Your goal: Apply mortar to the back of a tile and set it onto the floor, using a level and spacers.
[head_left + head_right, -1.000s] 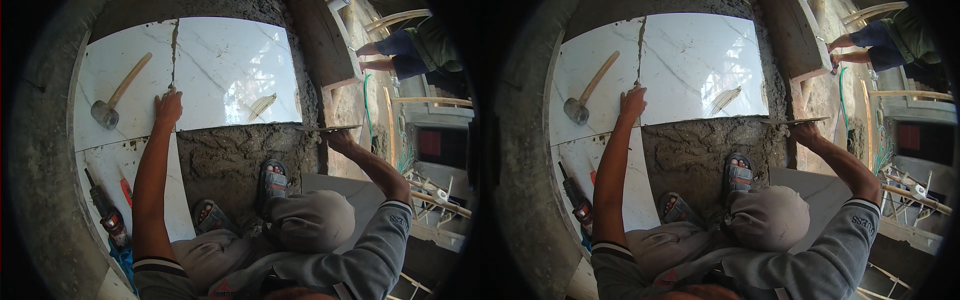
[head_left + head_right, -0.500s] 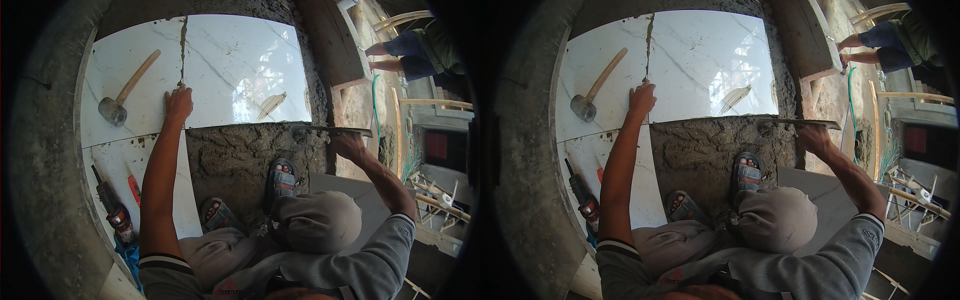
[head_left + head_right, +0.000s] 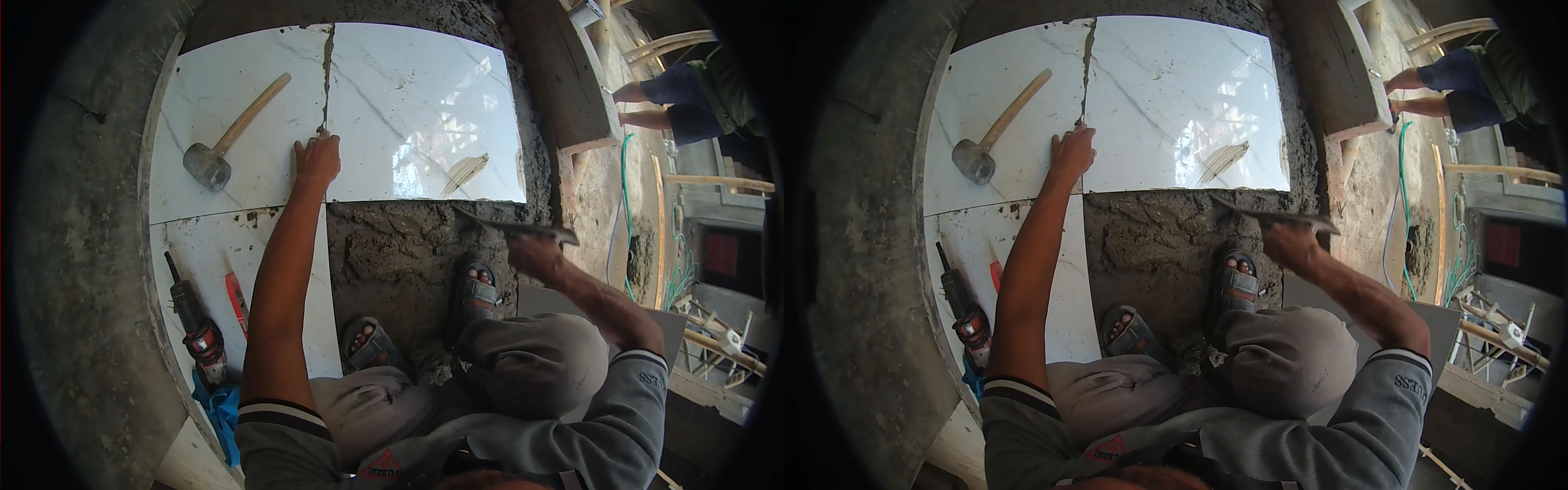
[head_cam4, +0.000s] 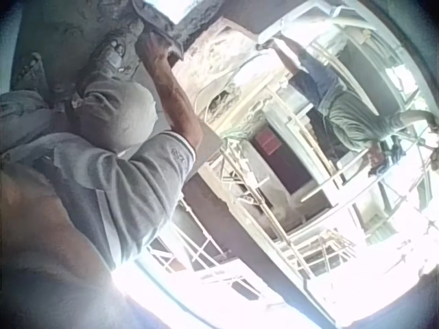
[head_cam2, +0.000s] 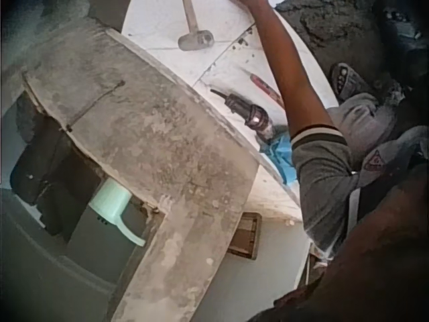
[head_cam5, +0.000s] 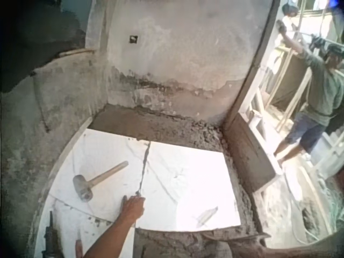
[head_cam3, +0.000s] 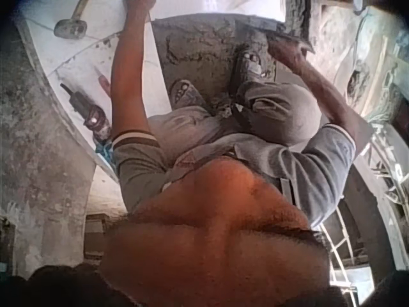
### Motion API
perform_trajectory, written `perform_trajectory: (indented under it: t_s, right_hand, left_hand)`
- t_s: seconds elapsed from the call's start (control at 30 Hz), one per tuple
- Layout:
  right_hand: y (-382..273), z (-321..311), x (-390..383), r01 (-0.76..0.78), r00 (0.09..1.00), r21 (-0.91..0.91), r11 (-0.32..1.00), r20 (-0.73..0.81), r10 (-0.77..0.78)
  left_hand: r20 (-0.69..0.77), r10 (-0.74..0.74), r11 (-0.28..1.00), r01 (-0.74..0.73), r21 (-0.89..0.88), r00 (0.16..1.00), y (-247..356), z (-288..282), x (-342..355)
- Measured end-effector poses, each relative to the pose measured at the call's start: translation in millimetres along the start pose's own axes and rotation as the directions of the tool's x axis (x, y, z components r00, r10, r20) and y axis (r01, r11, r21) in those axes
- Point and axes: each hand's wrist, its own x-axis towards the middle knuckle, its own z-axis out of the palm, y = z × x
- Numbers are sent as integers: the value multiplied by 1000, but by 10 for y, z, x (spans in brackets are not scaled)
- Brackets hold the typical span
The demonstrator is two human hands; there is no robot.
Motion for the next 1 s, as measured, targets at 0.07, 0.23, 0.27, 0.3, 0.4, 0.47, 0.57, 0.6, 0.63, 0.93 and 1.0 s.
perform_trajectory:
  t_s: [0.07, 0.23, 0.27, 0.3, 0.4, 0.47, 0.57, 0.6, 0.63, 0.93, 1.0]
  right_hand:
    - [-64, -35, -89, 189, 878, -56, 980, -437, -195]
    - [-89, -164, -49, -39, 991, 143, 989, -122, 57]
    - [-123, -165, -11, 28, 985, 119, 993, -170, -8]
    - [-171, -146, 17, 147, 953, 99, 984, -279, -114]
    - [-251, -59, -4, 234, 938, 6, 972, -264, -224]
    - [-269, -24, 2, 199, 945, 86, 976, -279, -168]
    - [-321, -17, 69, 78, 900, 200, 977, -436, 17]
    - [-360, -10, 79, 93, 931, 214, 973, -366, -8]
    - [-387, -12, 100, 239, 848, 20, 971, -490, -199]
    - [-464, 11, 322, 291, 950, 206, 934, -176, -257]
    - [-540, 144, 315, 322, 913, 80, 943, -289, -287]
  left_hand:
    - [19, -10, 1000, 10, 8, 1000, -31, 5, -15]
    - [-114, 42, 999, -39, 34, 993, -21, 29, -93]
    - [-99, 35, 999, -31, 42, 994, -8, 24, -94]
    - [-85, 41, 999, -38, 32, 995, 2, 21, -100]
    - [-51, 24, 1000, -23, 15, 998, 12, -7, -91]
    - [5, -6, 1000, 6, -3, 1000, 5, -37, -77]
    - [74, -33, 999, 34, -25, 997, -20, -70, -97]
    - [91, -18, 999, 22, -40, 996, -25, -76, -105]
    - [72, -36, 999, 38, -29, 997, -32, -79, -117]
    - [55, -42, 995, 47, -88, 998, -86, -36, -132]
    - [26, -21, 992, 24, -126, 999, -96, -19, -132]
